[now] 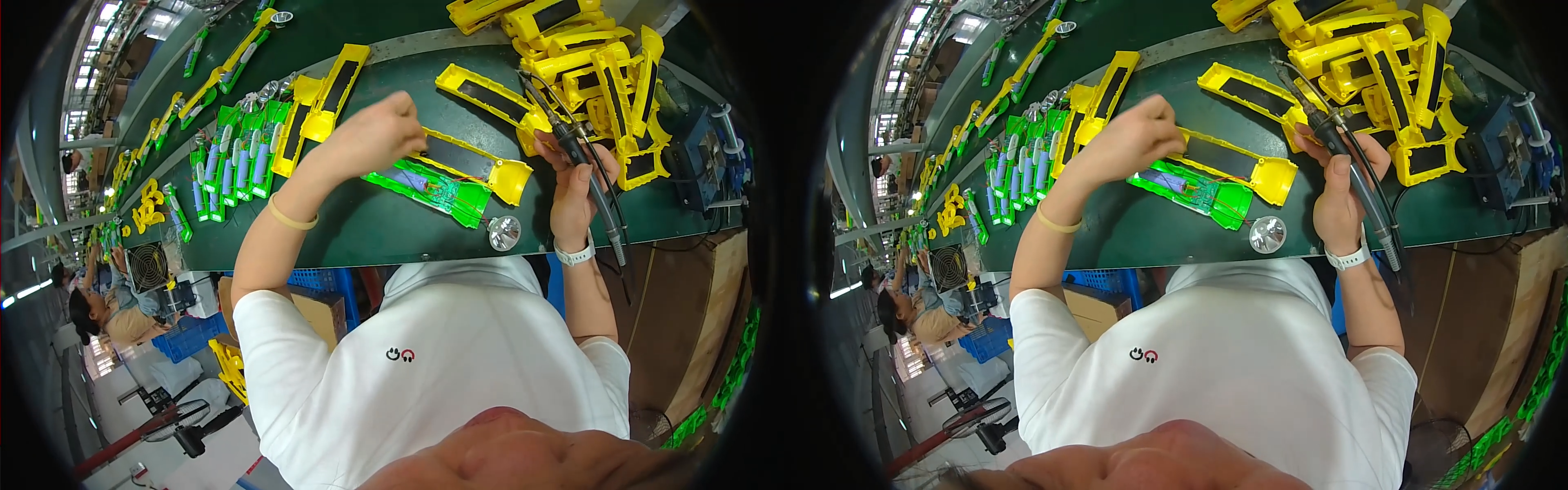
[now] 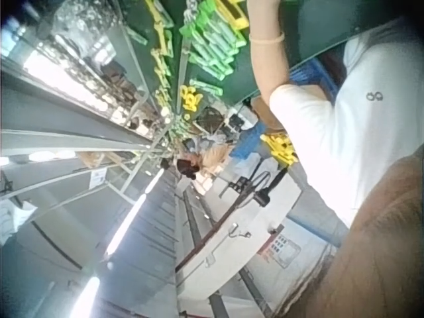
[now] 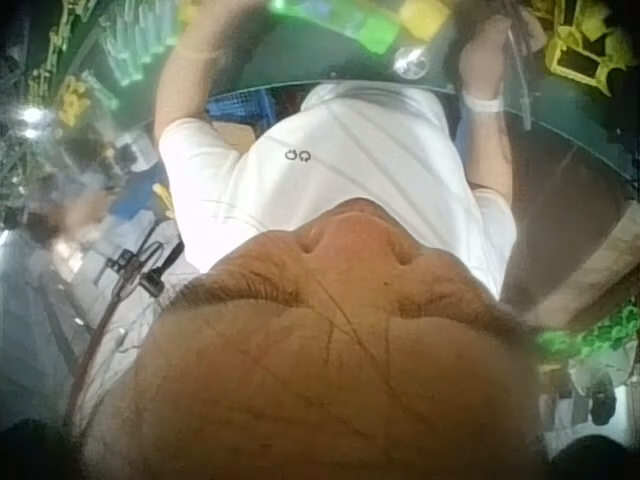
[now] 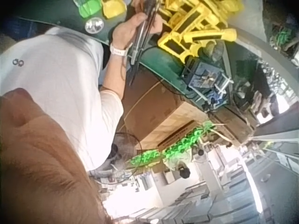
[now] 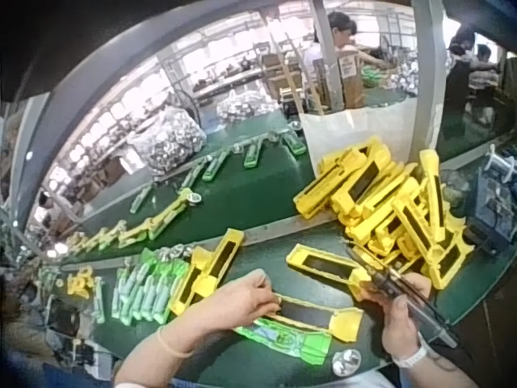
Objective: Soldering electronic components onto circuit boards for flashlight assembly on a production line.
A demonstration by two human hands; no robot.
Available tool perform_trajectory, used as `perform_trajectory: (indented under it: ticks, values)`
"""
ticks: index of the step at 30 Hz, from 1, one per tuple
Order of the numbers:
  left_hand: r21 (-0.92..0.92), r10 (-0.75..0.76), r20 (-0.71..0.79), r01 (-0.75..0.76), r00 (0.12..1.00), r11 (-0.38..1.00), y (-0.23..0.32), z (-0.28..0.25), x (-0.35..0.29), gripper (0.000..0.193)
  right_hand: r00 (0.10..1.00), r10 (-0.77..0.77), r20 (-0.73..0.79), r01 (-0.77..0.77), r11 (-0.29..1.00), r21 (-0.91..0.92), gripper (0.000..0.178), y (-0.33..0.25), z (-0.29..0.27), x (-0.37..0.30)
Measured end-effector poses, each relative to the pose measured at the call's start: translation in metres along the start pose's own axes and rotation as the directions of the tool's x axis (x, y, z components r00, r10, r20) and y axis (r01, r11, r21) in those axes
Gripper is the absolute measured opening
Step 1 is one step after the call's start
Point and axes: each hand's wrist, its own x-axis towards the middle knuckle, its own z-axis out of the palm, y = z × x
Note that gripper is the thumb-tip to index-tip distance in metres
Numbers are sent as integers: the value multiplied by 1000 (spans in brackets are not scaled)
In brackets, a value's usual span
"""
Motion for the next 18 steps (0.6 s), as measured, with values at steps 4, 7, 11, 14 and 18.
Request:
perform_trajectory:
  ticks: [4, 7, 11, 14, 18]
  values:
    - [73, 147, -220, -134, 964, 988, -9, 6, 6, 12, 998, -49, 36, 49, 999, 15, 34, 2, 8, 2]
    - [171, 271, -198, -239, 942, 956, -7, 11, 3, 11, 998, -31, 62, 31, 1000, 4, 33, 3, 7, 1]
    - [-293, 153, -92, -174, 984, 940, 7, 0, -34, 42, 997, 30, 65, -34, 998, 59, 34, 2, 10, 2]
    - [-294, 195, -148, -231, 970, 927, 13, 20, -52, 41, 989, 120, 85, -127, 989, 75, 33, 1, 16, 5]
    - [-234, 276, -97, -291, 956, 928, 14, 29, -64, 40, 970, 229, 78, -234, 970, 69, 29, -7, 24, 15]
